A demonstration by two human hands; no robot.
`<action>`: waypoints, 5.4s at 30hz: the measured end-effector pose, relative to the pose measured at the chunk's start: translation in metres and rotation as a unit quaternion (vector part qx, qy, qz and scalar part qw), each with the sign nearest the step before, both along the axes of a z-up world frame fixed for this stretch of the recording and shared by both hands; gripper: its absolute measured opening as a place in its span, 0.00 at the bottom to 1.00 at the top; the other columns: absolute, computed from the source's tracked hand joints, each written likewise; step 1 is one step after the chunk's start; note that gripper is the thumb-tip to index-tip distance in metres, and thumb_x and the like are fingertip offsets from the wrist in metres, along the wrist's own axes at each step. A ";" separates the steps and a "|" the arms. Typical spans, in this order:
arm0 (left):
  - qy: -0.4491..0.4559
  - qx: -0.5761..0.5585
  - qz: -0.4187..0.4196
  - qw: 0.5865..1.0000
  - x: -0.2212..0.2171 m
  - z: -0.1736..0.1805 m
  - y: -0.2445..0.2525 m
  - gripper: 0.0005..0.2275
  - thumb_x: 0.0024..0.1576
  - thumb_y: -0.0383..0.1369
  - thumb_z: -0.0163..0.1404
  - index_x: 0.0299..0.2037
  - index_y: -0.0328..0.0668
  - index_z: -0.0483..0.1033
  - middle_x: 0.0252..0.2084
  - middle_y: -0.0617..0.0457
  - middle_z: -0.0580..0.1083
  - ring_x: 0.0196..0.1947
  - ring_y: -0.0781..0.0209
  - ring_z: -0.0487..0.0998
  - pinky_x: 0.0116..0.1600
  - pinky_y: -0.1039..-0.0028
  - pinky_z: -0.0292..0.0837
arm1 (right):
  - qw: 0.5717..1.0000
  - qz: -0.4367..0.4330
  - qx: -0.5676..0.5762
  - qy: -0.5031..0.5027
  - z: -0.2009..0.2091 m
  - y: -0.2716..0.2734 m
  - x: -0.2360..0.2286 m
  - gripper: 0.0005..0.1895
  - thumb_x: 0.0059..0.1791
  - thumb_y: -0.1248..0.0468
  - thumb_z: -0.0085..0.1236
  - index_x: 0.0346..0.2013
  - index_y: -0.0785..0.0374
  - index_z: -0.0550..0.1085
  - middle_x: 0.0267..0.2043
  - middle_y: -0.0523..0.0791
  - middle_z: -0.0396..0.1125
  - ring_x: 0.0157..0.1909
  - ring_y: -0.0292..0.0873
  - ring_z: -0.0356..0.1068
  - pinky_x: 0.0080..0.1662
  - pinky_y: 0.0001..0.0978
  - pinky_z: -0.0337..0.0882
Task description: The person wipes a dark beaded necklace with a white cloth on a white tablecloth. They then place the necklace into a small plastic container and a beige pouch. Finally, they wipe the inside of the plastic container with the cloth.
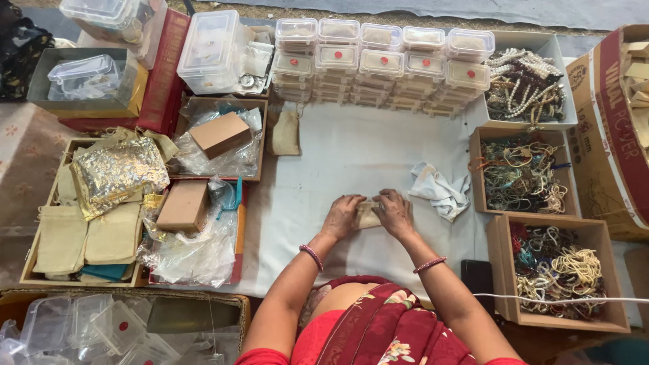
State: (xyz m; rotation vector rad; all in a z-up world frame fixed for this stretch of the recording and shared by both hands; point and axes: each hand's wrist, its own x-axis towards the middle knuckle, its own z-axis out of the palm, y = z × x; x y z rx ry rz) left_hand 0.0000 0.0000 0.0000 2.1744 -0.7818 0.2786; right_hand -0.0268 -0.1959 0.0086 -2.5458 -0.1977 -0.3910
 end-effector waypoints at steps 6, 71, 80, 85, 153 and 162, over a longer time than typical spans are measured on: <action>0.107 0.068 -0.016 0.992 0.007 0.005 -0.004 0.21 0.54 0.28 0.54 0.59 0.41 0.73 0.48 0.45 0.77 0.50 0.45 0.79 0.54 0.58 0.72 | 0.981 0.044 0.089 0.167 -0.059 -0.030 0.012 0.09 0.49 0.61 0.64 0.42 0.57 0.76 0.43 0.44 0.72 0.49 0.45 0.70 0.49 0.39 0.70; 0.138 -0.002 0.082 0.987 -0.046 0.084 0.086 0.15 0.55 0.38 0.61 0.50 0.45 0.78 0.48 0.49 0.77 0.44 0.54 0.80 0.49 0.65 0.77 | 0.987 -0.087 -0.131 0.018 -0.015 -0.060 -0.062 0.33 0.56 0.47 0.46 0.71 0.63 0.62 0.77 0.54 0.51 0.77 0.54 0.49 0.71 0.52 0.47; -0.011 -0.055 0.492 0.869 -0.122 0.136 0.282 0.12 0.56 0.31 0.61 0.47 0.39 0.76 0.43 0.47 0.75 0.43 0.47 0.77 0.48 0.61 0.73 | 0.939 -0.331 -0.095 -0.026 -0.047 -0.111 0.020 0.42 0.41 0.42 0.68 0.64 0.59 0.71 0.69 0.60 0.58 0.73 0.67 0.53 0.64 0.67 0.50; -0.041 -0.014 0.632 0.774 -0.198 0.149 0.356 0.11 0.59 0.31 0.61 0.49 0.40 0.77 0.43 0.49 0.75 0.42 0.49 0.77 0.48 0.61 0.72 | 0.874 -0.415 0.014 0.252 -0.045 -0.138 0.053 0.28 0.41 0.47 0.70 0.52 0.51 0.77 0.58 0.55 0.67 0.61 0.61 0.63 0.61 0.55 0.60; 0.545 -0.116 0.619 0.554 -0.263 0.007 0.354 0.23 0.50 0.34 0.58 0.59 0.53 0.75 0.61 0.42 0.65 0.53 0.44 0.78 0.53 0.57 0.83 | 0.979 0.167 -0.110 -0.025 -0.005 0.044 -0.034 0.24 0.51 0.66 0.54 0.63 0.56 0.72 0.72 0.51 0.61 0.76 0.54 0.54 0.73 0.51 0.52; 0.372 0.061 0.732 0.567 -0.263 0.010 0.338 0.11 0.53 0.36 0.59 0.44 0.44 0.83 0.51 0.42 0.73 0.50 0.41 0.79 0.52 0.56 0.76 | 0.979 0.167 -0.113 -0.023 -0.009 0.041 -0.034 0.25 0.50 0.65 0.54 0.63 0.56 0.72 0.72 0.51 0.61 0.76 0.54 0.54 0.73 0.50 0.52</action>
